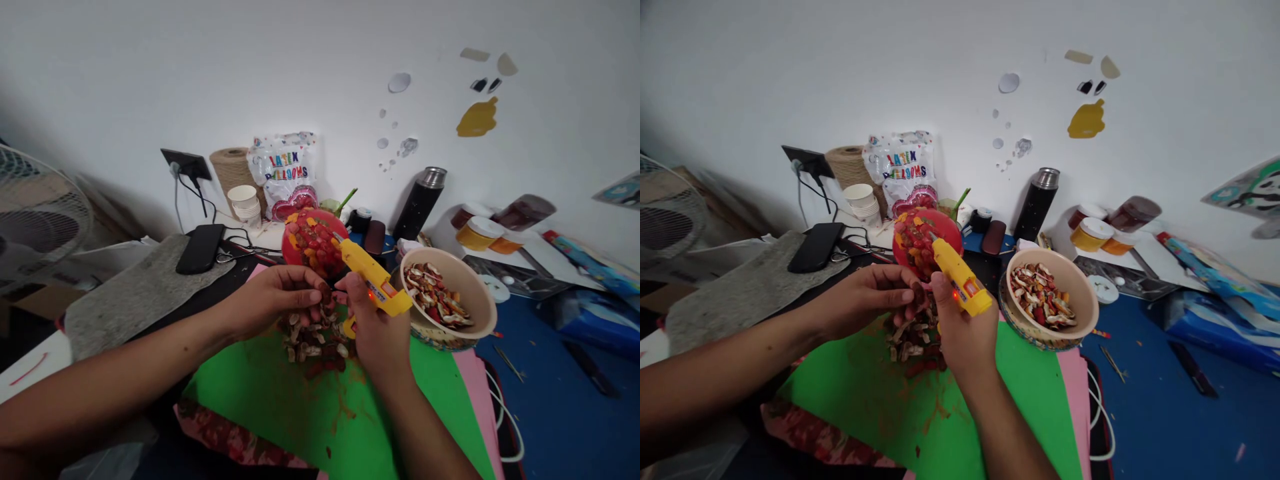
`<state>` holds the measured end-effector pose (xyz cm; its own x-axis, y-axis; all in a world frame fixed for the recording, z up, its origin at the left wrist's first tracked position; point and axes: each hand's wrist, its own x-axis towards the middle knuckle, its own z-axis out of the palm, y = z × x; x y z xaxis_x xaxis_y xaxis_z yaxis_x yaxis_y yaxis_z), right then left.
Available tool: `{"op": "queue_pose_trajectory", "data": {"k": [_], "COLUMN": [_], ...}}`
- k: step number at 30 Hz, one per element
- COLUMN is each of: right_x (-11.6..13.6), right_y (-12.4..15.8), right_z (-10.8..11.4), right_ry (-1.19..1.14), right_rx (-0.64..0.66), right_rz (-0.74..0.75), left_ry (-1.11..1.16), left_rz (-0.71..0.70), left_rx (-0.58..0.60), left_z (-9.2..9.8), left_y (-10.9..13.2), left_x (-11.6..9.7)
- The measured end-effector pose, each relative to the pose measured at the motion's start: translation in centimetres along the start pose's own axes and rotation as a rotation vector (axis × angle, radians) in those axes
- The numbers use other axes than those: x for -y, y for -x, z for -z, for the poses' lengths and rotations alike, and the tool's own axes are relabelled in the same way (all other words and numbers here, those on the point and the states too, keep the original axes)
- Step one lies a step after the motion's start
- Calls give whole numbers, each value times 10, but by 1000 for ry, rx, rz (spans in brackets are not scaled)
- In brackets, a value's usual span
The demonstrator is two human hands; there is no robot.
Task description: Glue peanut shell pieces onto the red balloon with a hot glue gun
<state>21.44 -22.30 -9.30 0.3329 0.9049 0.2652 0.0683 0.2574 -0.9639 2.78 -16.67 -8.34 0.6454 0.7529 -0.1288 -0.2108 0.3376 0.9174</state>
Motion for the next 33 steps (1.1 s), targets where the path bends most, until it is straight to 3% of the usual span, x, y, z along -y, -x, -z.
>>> {"op": "queue_pose_trajectory", "data": {"k": [5, 14, 19, 33], "right_x": [8, -8, -1, 0], "right_y": [0, 6, 5, 2], "right_z": [0, -4, -4, -3], "right_ry": [-10, -20, -48, 43], "right_rx": [55, 100, 154, 78], "right_rz": [12, 48, 39, 72], "left_ry": [94, 221, 242, 94], "left_rz": [46, 30, 45, 9], "left_rx": [32, 82, 77, 65], "left_z": [-9, -10, -15, -11], "left_y": [3, 4, 5, 6], "left_x": [-1, 8, 9, 9]}}
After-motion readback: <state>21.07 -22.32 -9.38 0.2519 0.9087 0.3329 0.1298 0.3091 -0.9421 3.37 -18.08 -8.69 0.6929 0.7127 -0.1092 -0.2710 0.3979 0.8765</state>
